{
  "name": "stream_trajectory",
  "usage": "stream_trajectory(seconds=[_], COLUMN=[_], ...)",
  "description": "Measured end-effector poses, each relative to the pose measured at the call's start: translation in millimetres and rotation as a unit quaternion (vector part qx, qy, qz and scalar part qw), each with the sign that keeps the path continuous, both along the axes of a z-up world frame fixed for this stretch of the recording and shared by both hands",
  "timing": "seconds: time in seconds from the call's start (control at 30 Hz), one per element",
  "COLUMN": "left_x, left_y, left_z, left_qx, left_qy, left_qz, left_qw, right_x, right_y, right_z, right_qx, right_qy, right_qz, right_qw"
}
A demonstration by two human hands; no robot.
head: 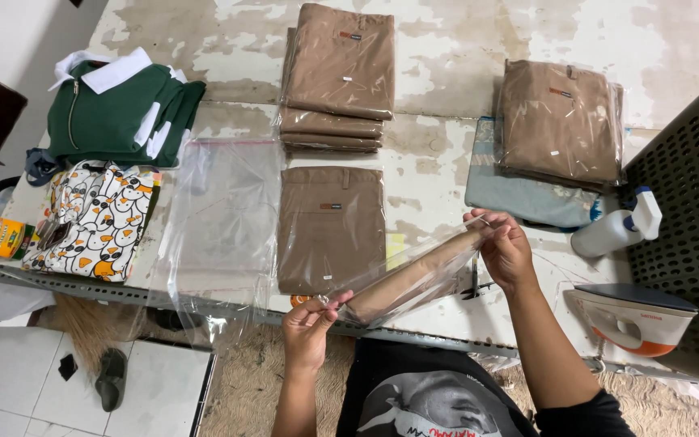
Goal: Packaging folded brown pants into plastic bags and placing them into a collection basket.
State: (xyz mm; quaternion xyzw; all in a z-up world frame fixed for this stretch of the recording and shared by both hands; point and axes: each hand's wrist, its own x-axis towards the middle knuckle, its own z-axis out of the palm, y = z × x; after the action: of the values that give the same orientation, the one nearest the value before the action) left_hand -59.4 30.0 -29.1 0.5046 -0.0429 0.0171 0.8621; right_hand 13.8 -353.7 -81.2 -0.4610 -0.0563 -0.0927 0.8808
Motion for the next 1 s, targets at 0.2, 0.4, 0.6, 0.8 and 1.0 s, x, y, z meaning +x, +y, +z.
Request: stream_trajectory(seconds=[0.2, 0.4, 0.6, 0.8, 1.0], left_x=[0.0, -5.4, -15.2, -21.3, -25.6], left_y=[1.0, -3.9, -13.4, -20.7, -37.0], left_z=[2.7, 9.1, 33.1, 36.9, 29.6], left_qx=[0.006, 0.078, 0.051, 0.14, 0.062], left_qy=[-0.01, 0.012, -0.022, -0.077, -0.023], left_qz=[-0.007, 0.156, 0.181, 0.174, 0.219], left_qw=[1.0, 0.985, 0.982, 0.972, 0.973], right_x=[-4.7, 0.4, -14.6, -18.1, -8.8], right_y=[0.2, -6.3, -0.1, 9.2, 18.5], right_z=[3.7, 19.4, 50.6, 42.5, 50.8], right_qx=[-0.017, -0.099, -0.138, -0.104, -0.136], right_qy=[-0.014, -0.087, -0.075, -0.051, 0.0], right_qz=[0.015, -0.093, -0.082, -0.115, -0.197], right_qw=[1.0, 0.987, 0.984, 0.987, 0.971])
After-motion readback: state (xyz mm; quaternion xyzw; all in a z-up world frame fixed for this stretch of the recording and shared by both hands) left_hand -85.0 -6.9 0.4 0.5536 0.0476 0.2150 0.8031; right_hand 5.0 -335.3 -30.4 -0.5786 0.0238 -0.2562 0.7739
